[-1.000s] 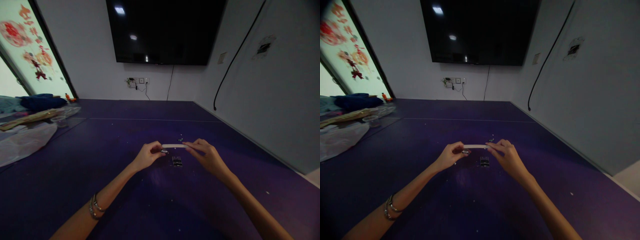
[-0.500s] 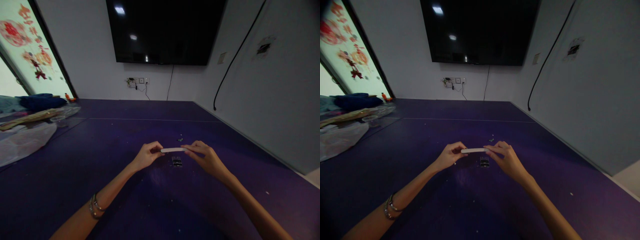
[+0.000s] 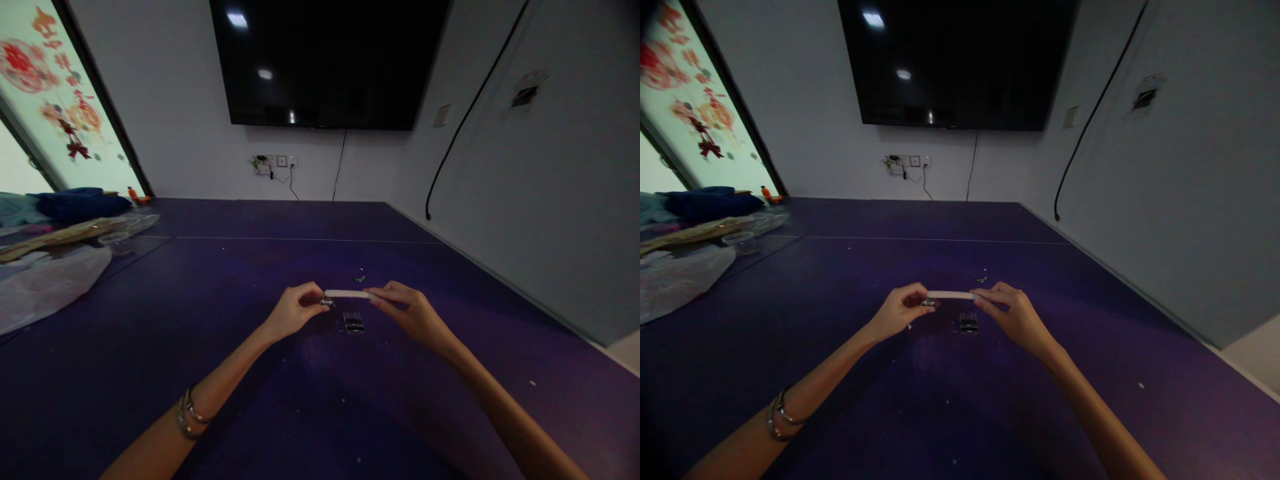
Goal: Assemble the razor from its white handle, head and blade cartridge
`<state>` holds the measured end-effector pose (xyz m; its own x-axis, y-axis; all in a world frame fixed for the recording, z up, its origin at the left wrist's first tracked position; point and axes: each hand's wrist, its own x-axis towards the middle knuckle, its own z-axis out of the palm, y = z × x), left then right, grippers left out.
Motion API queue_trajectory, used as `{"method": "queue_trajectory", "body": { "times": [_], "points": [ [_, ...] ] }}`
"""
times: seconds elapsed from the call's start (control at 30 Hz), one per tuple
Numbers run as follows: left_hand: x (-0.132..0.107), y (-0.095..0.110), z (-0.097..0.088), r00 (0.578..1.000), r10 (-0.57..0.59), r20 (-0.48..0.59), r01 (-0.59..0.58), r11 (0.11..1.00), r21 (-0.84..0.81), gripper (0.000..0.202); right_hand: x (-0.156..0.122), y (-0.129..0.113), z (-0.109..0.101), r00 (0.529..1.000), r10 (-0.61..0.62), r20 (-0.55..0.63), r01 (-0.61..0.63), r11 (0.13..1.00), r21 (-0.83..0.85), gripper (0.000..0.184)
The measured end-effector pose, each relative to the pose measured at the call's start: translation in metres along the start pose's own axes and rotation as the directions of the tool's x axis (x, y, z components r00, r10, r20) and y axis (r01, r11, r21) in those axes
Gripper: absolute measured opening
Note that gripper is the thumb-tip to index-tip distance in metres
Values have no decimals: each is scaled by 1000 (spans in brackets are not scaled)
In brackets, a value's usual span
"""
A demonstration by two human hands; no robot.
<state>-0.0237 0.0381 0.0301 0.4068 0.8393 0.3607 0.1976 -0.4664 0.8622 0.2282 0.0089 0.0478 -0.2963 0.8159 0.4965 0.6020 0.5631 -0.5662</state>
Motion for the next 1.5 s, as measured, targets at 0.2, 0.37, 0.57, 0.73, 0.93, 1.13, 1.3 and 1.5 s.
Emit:
{"method": "queue_trajectory", "body": {
  "times": [0.2,0.37,0.57,0.73,0.93,1.13,1.3,1.5],
  "points": [
    [0,0,0,999,5,-33,-5,1000,8,10,0,6,-1,996,-2,84,-1,999,37,30],
    [0,2,0,1000,-4,-3,4,1000,-20,10,0,10,0,999,41,36,-44,997,65,30],
    [-1,6,1,1000,2,-20,-3,999,-40,10,0,10,-1,993,13,119,-26,993,113,30],
    [-1,5,1,1000,-8,-19,7,999,-48,12,0,12,-2,997,18,78,-27,993,118,29],
    [-1,4,1,1000,1,-21,-2,999,-39,14,0,13,-1,995,3,103,-16,992,125,30],
    [-1,5,1,1000,9,0,-9,1000,-11,10,0,11,-2,997,18,75,-26,993,118,30],
    [-2,7,2,1000,-6,1,6,1000,-15,8,0,8,-1,993,-6,115,-6,994,107,30],
    [-1,4,0,1000,-7,-7,6,1000,-31,9,-1,3,0,997,3,80,-12,994,110,30]
  ]
}}
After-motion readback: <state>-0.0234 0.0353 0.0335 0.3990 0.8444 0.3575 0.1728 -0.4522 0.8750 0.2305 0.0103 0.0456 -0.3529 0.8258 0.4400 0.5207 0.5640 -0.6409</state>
